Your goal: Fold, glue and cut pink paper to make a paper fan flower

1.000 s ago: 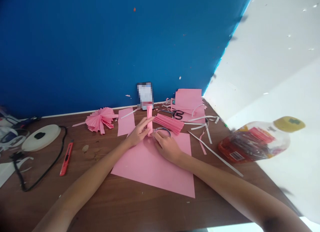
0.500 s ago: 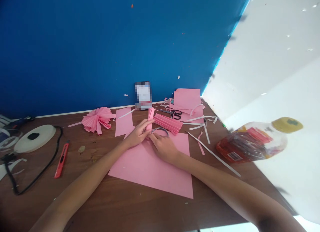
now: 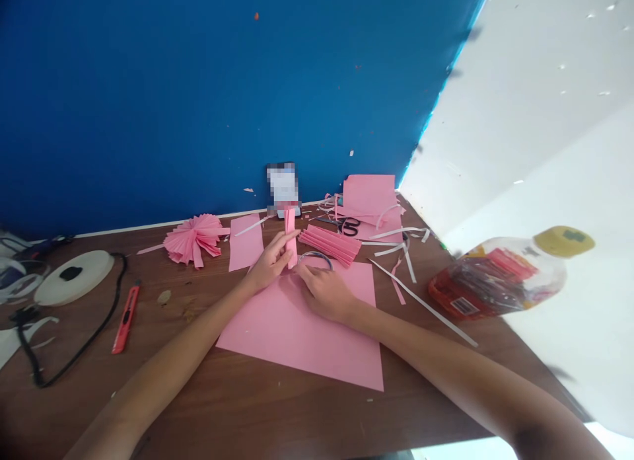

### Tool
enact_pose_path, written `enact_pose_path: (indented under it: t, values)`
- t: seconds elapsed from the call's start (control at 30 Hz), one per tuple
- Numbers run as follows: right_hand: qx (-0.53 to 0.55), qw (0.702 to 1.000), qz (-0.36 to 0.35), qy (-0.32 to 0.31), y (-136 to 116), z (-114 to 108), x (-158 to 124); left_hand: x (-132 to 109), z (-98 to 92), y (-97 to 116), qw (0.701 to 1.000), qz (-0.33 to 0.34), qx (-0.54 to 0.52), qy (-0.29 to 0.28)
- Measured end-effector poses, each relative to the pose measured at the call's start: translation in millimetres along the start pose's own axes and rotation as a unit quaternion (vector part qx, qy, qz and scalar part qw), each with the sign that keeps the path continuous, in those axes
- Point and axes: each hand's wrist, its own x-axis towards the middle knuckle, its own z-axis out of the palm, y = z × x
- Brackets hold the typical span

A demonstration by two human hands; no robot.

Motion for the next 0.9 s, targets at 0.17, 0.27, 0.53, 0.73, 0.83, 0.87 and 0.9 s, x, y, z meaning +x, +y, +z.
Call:
enact_pose_path:
  t: [0.17,0.27,0.53,0.73,0.83,0.87,0.9]
  values:
    - [0.011,1.0,0.024,0.014,0.1,1.0,0.6,-0.8,0.4,1.7,0.999,0.026,0.008,-0.02]
    - [-0.002,1.0,0.005,0.007,-0.8,1.0,2.4,-1.0,1.4,2.0,0.999,0.025,0.007,-0.031]
    - [-0.07,0.997,-0.023,-0.027,-2.1,-2.1,7.3,0.0,3.2,-2.5,0.999,0.009,0.007,-0.048]
    - [-0.066,0.997,-0.034,-0.013,-1.1,0.7,4.6,2.6,2.0,-7.2,1.0,-0.011,-0.015,-0.008]
    - [-0.037,0.999,-0.017,-0.011,-1.9,-0.6,2.1,2.5,1.3,-7.5,0.999,-0.023,-0.022,-0.005]
    - [-0.028,0.999,-0.009,-0.011,-1.9,-1.0,1.5,2.2,1.2,-6.6,1.0,-0.021,-0.019,-0.007]
    - [-0.022,1.0,0.0,-0.011,-1.9,-1.1,1.1,1.7,1.2,-5.2,1.0,-0.015,-0.014,-0.009]
